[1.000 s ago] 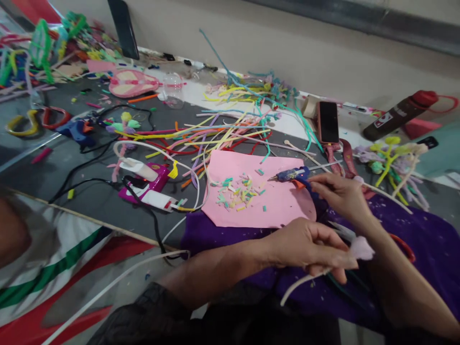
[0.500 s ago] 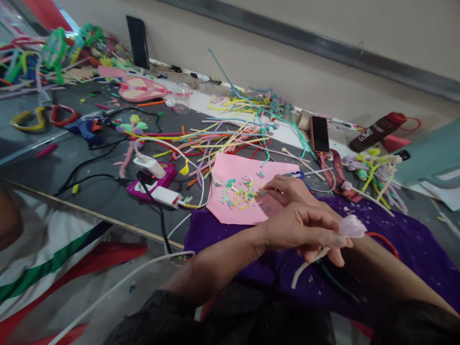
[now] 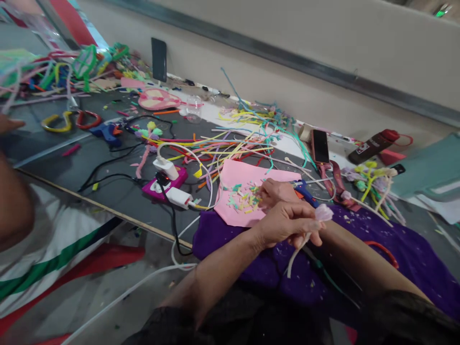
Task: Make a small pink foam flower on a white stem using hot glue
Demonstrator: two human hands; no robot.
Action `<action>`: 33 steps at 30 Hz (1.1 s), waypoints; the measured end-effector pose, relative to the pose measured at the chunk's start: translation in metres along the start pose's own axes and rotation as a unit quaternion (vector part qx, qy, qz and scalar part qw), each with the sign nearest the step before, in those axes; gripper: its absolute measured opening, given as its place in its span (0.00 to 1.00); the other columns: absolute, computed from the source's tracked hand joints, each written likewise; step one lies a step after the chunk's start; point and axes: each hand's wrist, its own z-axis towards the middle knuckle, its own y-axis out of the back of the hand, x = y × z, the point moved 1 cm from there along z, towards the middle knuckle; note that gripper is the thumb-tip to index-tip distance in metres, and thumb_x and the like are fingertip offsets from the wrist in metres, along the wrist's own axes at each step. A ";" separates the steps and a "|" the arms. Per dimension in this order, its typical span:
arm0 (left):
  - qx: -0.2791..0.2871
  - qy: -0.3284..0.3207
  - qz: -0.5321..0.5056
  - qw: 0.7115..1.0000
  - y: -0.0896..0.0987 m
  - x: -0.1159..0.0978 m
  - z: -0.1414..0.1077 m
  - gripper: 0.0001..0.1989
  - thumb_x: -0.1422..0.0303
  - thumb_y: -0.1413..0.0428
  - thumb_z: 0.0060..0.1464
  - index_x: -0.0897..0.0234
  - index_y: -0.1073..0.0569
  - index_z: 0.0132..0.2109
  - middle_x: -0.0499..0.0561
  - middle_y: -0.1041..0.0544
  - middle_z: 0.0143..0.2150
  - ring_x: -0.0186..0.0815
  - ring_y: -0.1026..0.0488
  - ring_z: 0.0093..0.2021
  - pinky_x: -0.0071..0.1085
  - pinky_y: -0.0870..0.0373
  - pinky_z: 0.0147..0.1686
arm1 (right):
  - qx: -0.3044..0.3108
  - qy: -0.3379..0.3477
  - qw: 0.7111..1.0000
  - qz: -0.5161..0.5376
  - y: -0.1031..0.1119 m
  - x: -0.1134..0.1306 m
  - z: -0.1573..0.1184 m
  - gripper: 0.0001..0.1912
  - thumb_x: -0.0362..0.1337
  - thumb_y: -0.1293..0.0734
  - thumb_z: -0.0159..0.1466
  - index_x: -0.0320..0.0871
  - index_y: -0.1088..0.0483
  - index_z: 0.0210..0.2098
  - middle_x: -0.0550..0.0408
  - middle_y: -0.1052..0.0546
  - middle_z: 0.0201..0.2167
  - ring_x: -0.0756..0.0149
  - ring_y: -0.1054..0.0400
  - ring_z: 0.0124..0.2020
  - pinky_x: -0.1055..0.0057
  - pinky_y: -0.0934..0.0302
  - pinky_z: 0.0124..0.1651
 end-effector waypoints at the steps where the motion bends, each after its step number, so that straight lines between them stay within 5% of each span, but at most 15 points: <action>1: -0.018 -0.006 0.002 1.000 0.003 -0.001 -0.001 0.13 0.62 0.42 0.45 0.69 0.28 0.31 0.50 0.25 0.24 0.21 0.39 0.13 0.21 0.50 0.13 | -0.012 -0.010 1.000 0.010 0.005 -0.003 -0.002 0.07 0.35 0.40 0.58 0.39 0.31 0.31 0.51 0.27 0.27 0.69 0.36 0.24 0.74 0.49 0.26; 4: -0.113 -0.043 -0.010 0.993 0.015 -0.008 -0.004 0.13 0.61 0.42 0.45 0.69 0.29 0.31 0.48 0.26 0.22 0.22 0.40 0.12 0.21 0.48 0.12 | -0.062 -0.066 0.986 0.141 0.024 -0.019 -0.016 0.08 0.36 0.41 0.58 0.39 0.33 0.29 0.55 0.29 0.24 0.71 0.36 0.23 0.75 0.46 0.26; 8: -0.236 -0.094 -0.056 0.966 0.033 -0.022 0.003 0.12 0.62 0.43 0.46 0.67 0.29 0.33 0.45 0.28 0.21 0.19 0.44 0.11 0.18 0.52 0.11 | -0.065 -0.137 0.901 0.407 0.043 -0.030 -0.040 0.05 0.36 0.39 0.55 0.40 0.35 0.27 0.61 0.32 0.18 0.73 0.38 0.18 0.78 0.47 0.21; 12: -0.230 -0.068 -0.022 0.971 0.032 -0.028 0.019 0.13 0.62 0.42 0.44 0.68 0.28 0.35 0.47 0.28 0.23 0.21 0.40 0.14 0.18 0.49 0.12 | -0.050 -0.140 0.855 0.497 0.056 -0.024 -0.054 0.03 0.34 0.38 0.52 0.40 0.35 0.26 0.60 0.30 0.21 0.75 0.37 0.17 0.79 0.51 0.17; 20: -0.237 -0.053 0.053 0.969 0.026 -0.021 0.036 0.14 0.61 0.41 0.42 0.69 0.30 0.27 0.48 0.28 0.23 0.19 0.43 0.14 0.18 0.52 0.12 | -0.055 -0.117 0.865 0.484 0.064 -0.033 -0.062 0.03 0.32 0.39 0.52 0.40 0.34 0.26 0.62 0.31 0.18 0.77 0.39 0.16 0.80 0.51 0.18; 28: -0.229 0.001 0.085 0.970 0.032 -0.002 0.040 0.12 0.62 0.41 0.44 0.69 0.31 0.26 0.47 0.30 0.19 0.21 0.42 0.12 0.20 0.50 0.11 | -0.052 -0.055 0.934 0.348 0.056 -0.043 -0.064 0.04 0.30 0.39 0.52 0.40 0.33 0.23 0.61 0.32 0.18 0.76 0.40 0.19 0.79 0.49 0.22; 30: -0.234 0.009 0.082 0.969 0.032 -0.002 0.040 0.11 0.64 0.42 0.44 0.69 0.31 0.25 0.47 0.29 0.20 0.21 0.42 0.12 0.20 0.50 0.11 | -0.040 -0.051 0.926 0.373 0.057 -0.044 -0.064 0.04 0.31 0.38 0.53 0.40 0.32 0.24 0.61 0.31 0.18 0.76 0.39 0.19 0.79 0.48 0.22; 33: -0.259 0.015 0.053 0.964 0.033 -0.003 0.040 0.10 0.65 0.43 0.44 0.69 0.31 0.26 0.47 0.28 0.22 0.19 0.44 0.12 0.18 0.50 0.11 | -0.019 -0.089 0.867 0.490 0.058 -0.048 -0.061 0.08 0.37 0.39 0.57 0.39 0.32 0.27 0.59 0.29 0.21 0.76 0.37 0.17 0.80 0.48 0.19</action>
